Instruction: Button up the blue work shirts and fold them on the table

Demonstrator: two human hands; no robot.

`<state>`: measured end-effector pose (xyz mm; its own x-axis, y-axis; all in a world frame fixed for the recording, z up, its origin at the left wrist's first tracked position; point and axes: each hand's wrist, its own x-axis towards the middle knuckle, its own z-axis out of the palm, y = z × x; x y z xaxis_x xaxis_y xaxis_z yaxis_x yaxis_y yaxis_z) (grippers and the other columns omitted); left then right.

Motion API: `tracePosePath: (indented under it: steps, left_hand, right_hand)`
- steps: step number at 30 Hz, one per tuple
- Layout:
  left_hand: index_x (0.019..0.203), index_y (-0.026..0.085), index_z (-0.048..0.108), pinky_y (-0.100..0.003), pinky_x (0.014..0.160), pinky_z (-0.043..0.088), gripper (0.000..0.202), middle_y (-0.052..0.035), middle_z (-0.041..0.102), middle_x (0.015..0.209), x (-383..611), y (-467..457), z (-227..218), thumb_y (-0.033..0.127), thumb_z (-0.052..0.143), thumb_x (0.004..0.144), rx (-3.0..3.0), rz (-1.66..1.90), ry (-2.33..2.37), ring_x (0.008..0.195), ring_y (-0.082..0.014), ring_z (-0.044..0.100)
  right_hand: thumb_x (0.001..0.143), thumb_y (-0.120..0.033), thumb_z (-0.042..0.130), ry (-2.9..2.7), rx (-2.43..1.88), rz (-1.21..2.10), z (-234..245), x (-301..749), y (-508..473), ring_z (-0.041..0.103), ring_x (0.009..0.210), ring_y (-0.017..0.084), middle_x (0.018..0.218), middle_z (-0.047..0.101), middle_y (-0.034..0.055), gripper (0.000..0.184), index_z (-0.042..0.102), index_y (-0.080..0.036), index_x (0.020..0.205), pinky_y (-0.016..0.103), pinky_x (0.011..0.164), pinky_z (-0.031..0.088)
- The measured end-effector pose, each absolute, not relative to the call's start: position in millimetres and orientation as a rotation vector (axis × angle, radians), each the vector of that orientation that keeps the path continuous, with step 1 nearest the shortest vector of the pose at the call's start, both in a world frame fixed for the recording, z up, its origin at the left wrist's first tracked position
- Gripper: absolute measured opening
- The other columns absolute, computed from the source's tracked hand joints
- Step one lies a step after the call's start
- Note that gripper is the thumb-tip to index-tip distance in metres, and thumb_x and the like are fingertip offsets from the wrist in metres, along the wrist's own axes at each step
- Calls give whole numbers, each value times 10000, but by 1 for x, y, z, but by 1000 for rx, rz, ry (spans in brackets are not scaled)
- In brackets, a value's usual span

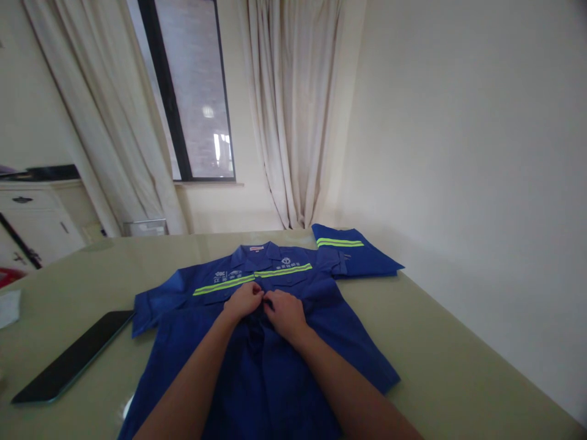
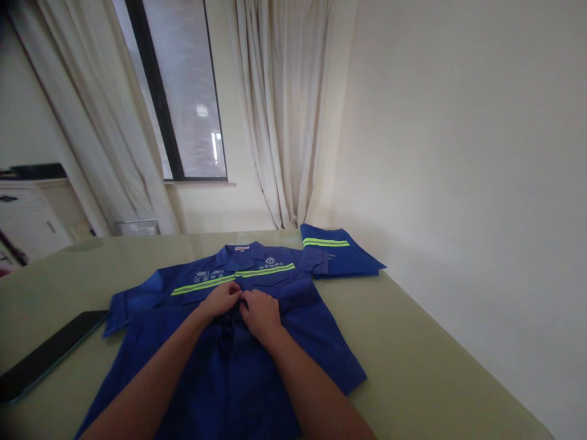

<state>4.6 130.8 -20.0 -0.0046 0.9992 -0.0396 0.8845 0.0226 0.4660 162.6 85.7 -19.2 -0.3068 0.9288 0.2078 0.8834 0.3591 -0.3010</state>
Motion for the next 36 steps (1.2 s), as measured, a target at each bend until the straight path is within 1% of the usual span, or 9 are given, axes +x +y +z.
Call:
tracePosePath:
  steps: [3,7,9,13,18,23,25,30,36]
  left_hand:
    - [948,261,682,-284,748,465,184,-29,771,985,8,122,-20,371,536,920,1905,534,1977,922,-219,707]
    - [891,276,680,-303,692,436,354,-30,764,902,13,101,-21,511,427,969,1878,657,1974,879,-250,702]
    - [869,276,678,-298,677,433,336,-25,760,879,13,95,-23,485,435,966,1872,714,1939,866,-248,703]
    - [962,263,645,-291,723,471,253,-22,756,928,13,96,-28,389,426,979,1869,878,1868,872,-222,705]
    - [1009,228,646,-288,793,503,315,-50,757,995,15,96,-30,411,390,1001,1879,1055,1777,921,-214,702]
    - [808,230,686,-302,737,467,330,-59,751,824,19,92,-30,403,457,973,1877,1025,1802,824,-241,703]
    - [784,228,670,-306,725,454,312,-65,737,789,20,91,-32,382,468,965,1858,1026,1833,803,-245,696]
    - [898,229,670,-293,755,482,266,-46,745,869,19,93,-33,372,456,966,1826,1108,1781,828,-217,693]
    - [968,198,698,-289,804,515,363,-50,769,952,17,92,-24,433,421,972,1835,1195,1627,903,-217,695]
  right_hand:
    - [1036,-380,437,-2253,-1561,147,-21,163,87,680,886,175,1070,685,18,246,665,-289,1027,254,688,431]
    - [1048,-341,436,-2190,-1557,155,-22,162,89,672,857,172,1026,686,13,219,634,-258,1002,253,658,411]
    - [1047,-335,453,-2167,-1531,174,-22,162,88,670,857,175,1027,691,15,200,632,-257,1003,257,667,410]
    - [1040,-323,486,-2130,-1408,227,-21,166,85,665,912,169,1040,695,7,172,649,-271,1036,249,737,433]
    - [1048,-301,472,-2117,-1318,214,-20,169,82,658,959,160,1093,680,-1,195,649,-294,1131,242,772,446]
    - [1052,-298,461,-2058,-1455,201,-22,168,83,657,882,158,1069,665,9,194,652,-267,1051,246,723,439]
    - [1040,-284,481,-2051,-1442,219,-23,168,84,653,882,159,1050,667,12,174,654,-259,1034,244,734,439]
    - [978,-293,592,-2075,-1302,319,-24,171,85,649,867,154,1063,674,4,105,660,-260,1050,243,755,458]
    - [1040,-272,480,-2011,-1324,275,-22,171,82,652,960,157,1057,671,5,175,653,-264,1068,243,833,460]
